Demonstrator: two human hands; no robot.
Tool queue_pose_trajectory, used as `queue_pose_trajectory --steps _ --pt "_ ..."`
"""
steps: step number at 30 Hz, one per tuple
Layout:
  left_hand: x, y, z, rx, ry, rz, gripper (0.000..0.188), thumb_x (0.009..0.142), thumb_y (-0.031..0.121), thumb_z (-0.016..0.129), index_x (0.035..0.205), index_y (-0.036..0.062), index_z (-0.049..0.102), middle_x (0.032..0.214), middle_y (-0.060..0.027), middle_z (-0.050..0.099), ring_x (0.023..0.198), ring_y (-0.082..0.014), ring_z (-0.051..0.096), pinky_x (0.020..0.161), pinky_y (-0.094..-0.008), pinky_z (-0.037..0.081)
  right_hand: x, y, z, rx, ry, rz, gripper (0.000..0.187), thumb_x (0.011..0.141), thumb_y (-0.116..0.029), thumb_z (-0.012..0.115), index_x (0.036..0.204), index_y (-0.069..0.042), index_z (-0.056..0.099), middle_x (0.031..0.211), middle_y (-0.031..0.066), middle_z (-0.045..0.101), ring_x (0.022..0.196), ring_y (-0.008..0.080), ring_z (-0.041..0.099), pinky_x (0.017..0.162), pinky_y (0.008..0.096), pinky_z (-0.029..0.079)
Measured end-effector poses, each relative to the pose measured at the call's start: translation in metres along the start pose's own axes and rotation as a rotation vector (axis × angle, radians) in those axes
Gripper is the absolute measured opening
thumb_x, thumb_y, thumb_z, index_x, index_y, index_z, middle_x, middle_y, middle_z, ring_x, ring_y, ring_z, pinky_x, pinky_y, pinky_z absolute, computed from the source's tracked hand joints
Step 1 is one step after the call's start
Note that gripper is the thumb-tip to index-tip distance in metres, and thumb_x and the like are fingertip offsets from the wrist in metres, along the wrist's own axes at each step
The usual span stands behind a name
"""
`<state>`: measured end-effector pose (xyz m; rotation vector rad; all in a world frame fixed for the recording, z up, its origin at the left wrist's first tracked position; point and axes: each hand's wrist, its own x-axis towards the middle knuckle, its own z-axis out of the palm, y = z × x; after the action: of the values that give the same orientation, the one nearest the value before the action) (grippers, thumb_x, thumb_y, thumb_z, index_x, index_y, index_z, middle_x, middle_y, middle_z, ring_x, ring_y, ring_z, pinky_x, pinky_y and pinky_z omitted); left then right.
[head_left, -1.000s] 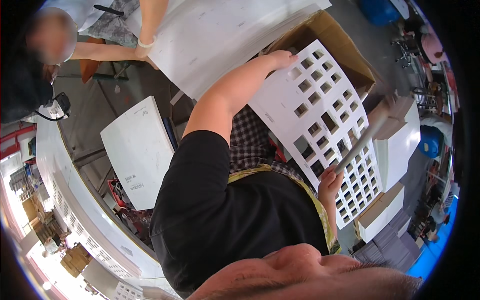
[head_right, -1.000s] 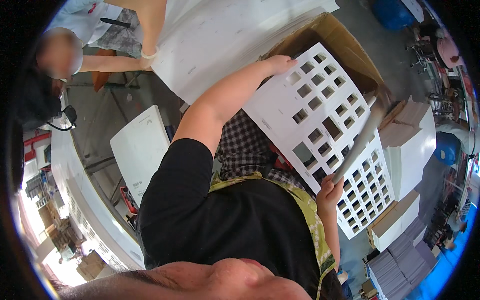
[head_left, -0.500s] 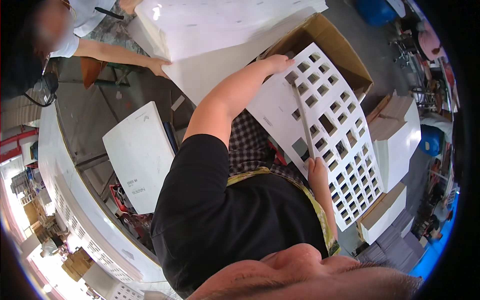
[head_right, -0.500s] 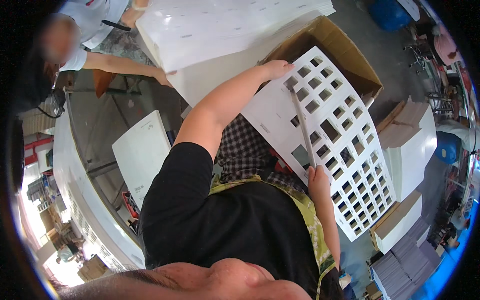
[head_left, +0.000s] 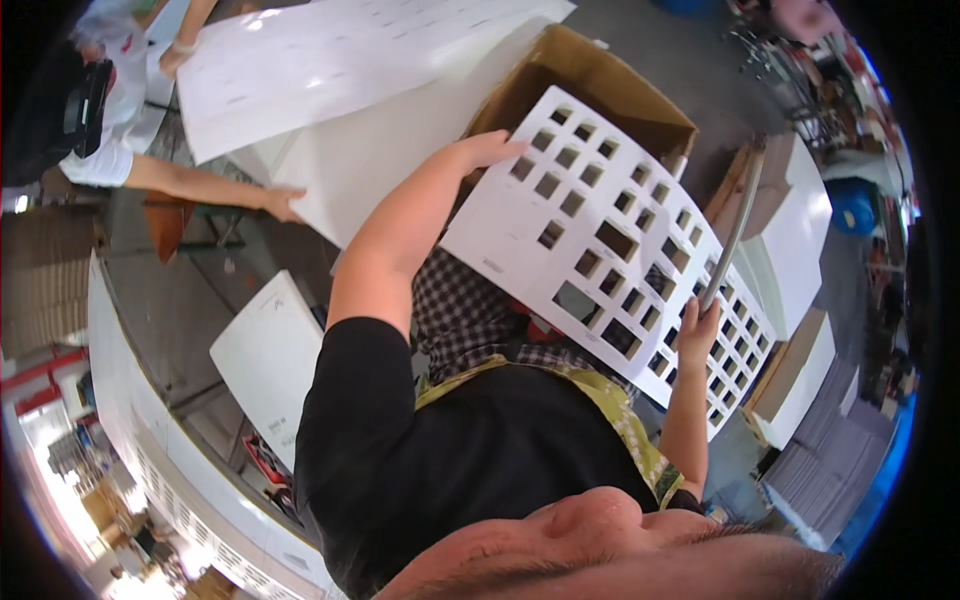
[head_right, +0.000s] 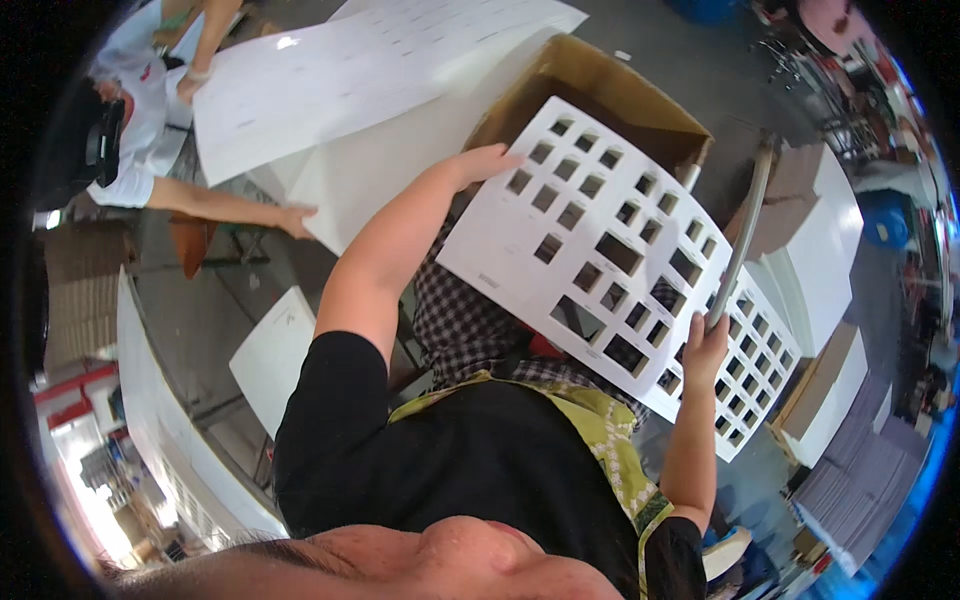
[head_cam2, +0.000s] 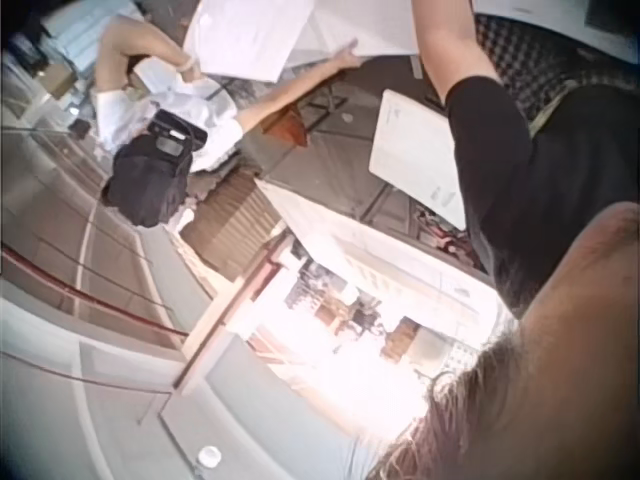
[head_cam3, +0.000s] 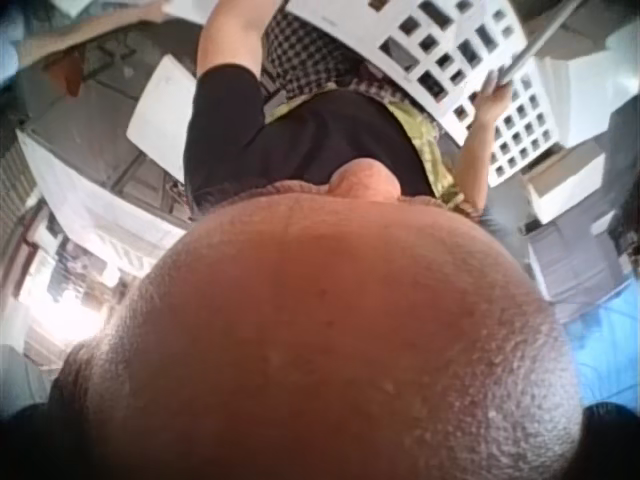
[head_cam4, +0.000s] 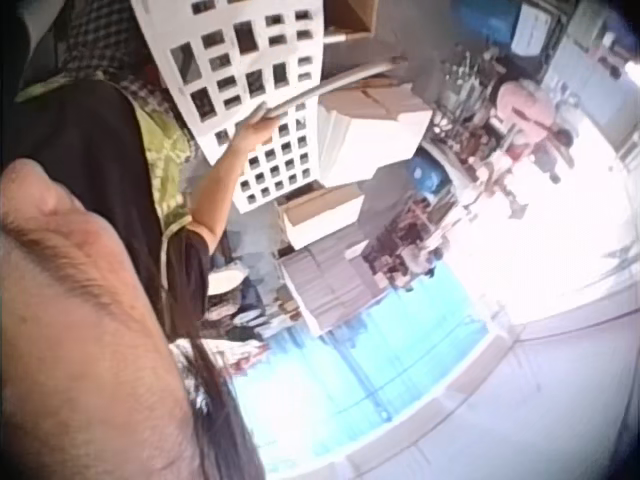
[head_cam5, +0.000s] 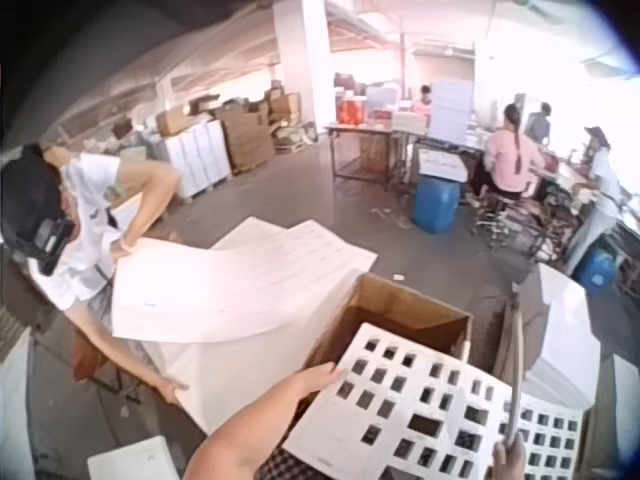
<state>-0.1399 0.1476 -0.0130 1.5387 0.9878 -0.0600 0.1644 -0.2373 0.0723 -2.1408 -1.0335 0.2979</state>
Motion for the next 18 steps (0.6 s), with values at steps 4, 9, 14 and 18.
queue_pose_trajectory --steps 4,9,14,18 --pt "-0.005 0.0 -0.012 -0.052 -0.187 0.018 0.056 0.085 0.029 0.064 0.129 0.0037 0.042 0.115 -0.012 0.058 0.105 -0.0212 0.058 0.087 -0.0416 0.048 0.042 -0.007 -0.004 0.055 0.096 0.064 0.021 0.092 -0.023 0.057 0.086 -0.004 0.05 0.065 -0.0003 0.044 0.059 0.01 0.039 0.055 0.0271 0.036" --pt "-0.009 0.034 -0.016 -0.158 -0.258 -0.341 0.057 0.086 0.032 0.063 0.135 0.0171 0.037 0.12 -0.0048 0.057 0.106 -0.0177 0.056 0.087 -0.0363 0.046 0.078 0.009 0.015 -0.04 0.068 0.005 0.025 0.091 -0.023 0.058 0.086 -0.001 0.048 0.064 0.0129 0.047 0.057 0.0202 0.045 0.055 0.0338 0.039" --pt "0.009 0.031 -0.024 -0.229 -0.457 -0.41 0.061 0.089 0.03 0.06 0.141 0.0221 0.028 0.125 -0.0012 0.055 0.105 -0.016 0.058 0.087 -0.0363 0.046 0.147 0.025 0.033 -0.085 -0.029 -0.142 0.026 0.088 -0.022 0.06 0.087 0.0 0.048 0.076 0.0189 0.054 0.065 0.0358 0.052 0.06 0.042 0.042" --pt "0.003 0.028 -0.013 -0.36 -0.461 -0.266 0.064 0.089 0.027 0.059 0.143 0.0239 0.025 0.129 -0.0016 0.052 0.106 -0.0166 0.058 0.09 -0.039 0.045 0.2 0.043 0.049 -0.122 -0.239 -0.148 0.028 0.089 -0.026 0.058 0.093 0.0 0.051 0.085 0.0199 0.058 0.078 0.0346 0.055 0.072 0.041 0.043"
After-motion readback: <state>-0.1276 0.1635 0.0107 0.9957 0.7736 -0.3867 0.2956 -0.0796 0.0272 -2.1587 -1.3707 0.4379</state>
